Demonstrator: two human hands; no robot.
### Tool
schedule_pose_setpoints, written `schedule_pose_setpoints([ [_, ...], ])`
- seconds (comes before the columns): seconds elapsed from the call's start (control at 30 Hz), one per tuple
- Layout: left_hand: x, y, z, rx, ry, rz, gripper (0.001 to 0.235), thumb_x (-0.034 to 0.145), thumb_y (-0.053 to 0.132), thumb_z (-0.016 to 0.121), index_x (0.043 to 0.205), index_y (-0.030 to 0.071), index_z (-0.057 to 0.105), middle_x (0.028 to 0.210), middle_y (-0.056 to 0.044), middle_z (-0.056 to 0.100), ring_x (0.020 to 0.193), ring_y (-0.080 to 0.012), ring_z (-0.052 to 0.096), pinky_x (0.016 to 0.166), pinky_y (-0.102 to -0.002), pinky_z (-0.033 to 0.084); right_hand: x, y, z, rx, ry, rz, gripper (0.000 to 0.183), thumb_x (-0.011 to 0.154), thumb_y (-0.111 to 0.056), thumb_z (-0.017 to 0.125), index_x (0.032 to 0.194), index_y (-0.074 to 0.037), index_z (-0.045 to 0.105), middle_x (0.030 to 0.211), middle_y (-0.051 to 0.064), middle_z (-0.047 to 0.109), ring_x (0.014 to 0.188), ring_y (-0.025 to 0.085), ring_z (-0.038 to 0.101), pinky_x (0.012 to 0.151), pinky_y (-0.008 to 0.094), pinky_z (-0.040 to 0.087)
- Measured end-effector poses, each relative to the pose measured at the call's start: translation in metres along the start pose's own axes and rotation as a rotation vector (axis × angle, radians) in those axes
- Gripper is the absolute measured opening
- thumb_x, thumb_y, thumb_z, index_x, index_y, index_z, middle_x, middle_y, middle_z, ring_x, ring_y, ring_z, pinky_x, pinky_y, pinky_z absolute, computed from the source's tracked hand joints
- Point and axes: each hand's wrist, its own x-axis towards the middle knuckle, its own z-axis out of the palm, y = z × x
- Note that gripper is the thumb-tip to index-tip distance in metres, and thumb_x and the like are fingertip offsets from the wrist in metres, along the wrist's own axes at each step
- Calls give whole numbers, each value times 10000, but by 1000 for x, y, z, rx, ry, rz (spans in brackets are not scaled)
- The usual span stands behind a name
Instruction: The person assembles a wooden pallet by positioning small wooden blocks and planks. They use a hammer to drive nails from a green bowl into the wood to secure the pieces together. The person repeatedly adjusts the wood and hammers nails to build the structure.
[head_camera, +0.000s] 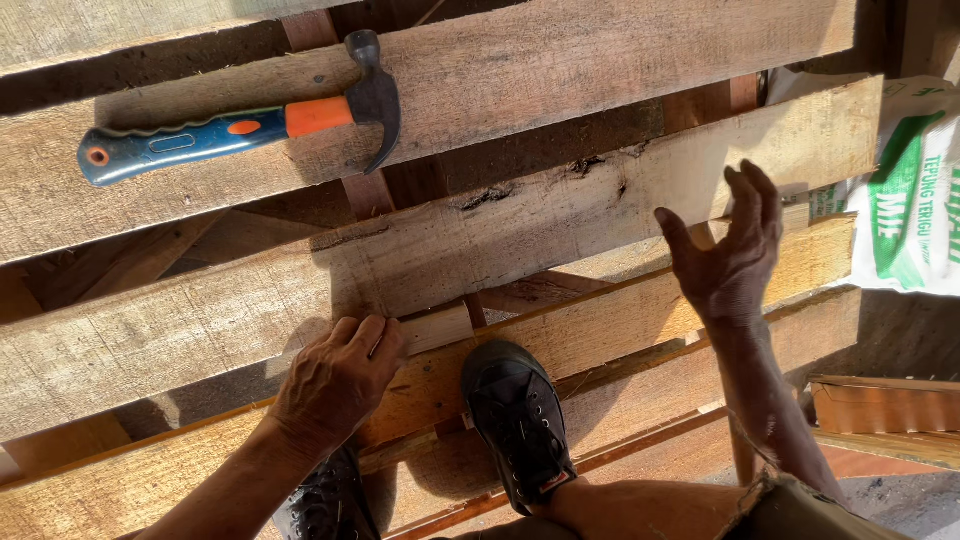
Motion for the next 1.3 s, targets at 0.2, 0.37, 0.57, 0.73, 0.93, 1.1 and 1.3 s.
schedule_pose_setpoints([
  [0.2, -1, -1, 6, -23, 75, -17, 163, 1008, 271, 702, 1137, 171, 695, 966, -30, 644, 824, -254, 680, 633, -391, 595, -10, -115, 24, 317, -147, -194, 590, 968, -416, 842, 1360, -8, 674, 1412, 240, 672, 1291, 404, 664, 1066, 561, 568],
  [0.37, -8, 0, 17, -33, 86, -34, 129, 1000, 269, 670, 1096, 195, 713, 939, -21, 659, 838, -231, 729, 596, -361, 639, -28, -156, 32, 483, -314, -292, 581, 888, -534, 853, 1287, -125, 750, 1285, 143, 730, 1249, 363, 720, 1052, 530, 564],
  [0.57, 7, 1, -5, -182, -30, 31, 200, 879, 164, 779, 1010, 177, 629, 935, -32, 613, 757, -288, 608, 614, -428, 538, -19, -129, 23, 492, -281, -503, 330, 1059, -371, 703, 1244, -105, 765, 1247, 118, 774, 1100, 359, 721, 929, 496, 534],
  [0.73, 6, -1, 1, -105, -93, 23, 505, 751, 461, 911, 1087, 166, 676, 988, -20, 667, 800, -291, 669, 744, -450, 585, -7, 17, 10, -232, -64, 56, 844, 956, -739, 765, 1414, -36, 677, 1546, 241, 559, 1316, 406, 572, 1016, 627, 491],
  [0.93, 12, 0, -1, -91, -130, 20, 442, 855, 564, 835, 1017, 192, 660, 922, -36, 671, 831, -306, 676, 682, -461, 555, 31, 64, -48, 104, -621, 992, 1329, 707, -453, 954, 1666, -14, 147, 1648, 356, 434, 1505, 478, 458, 1230, 524, 397],
  [1.1, 13, -2, -1, -97, -106, 21, 576, 870, 707, 789, 1090, 182, 698, 940, -47, 686, 862, -315, 685, 662, -475, 557, 40, 55, -53, -143, -774, 961, 1454, 642, -663, 868, 1711, -42, 102, 1753, 273, 344, 1588, 540, 322, 1265, 687, 112],
  [1.3, 22, -28, -36, -128, 99, -104, 529, 1024, 638, 664, 988, 110, 676, 937, -79, 662, 811, -319, 627, 629, -462, 540, 49, 35, -69, 7, -765, 945, 1353, 739, -633, 771, 1713, -72, 17, 1799, 256, 213, 1661, 476, 241, 1322, 671, 81],
])
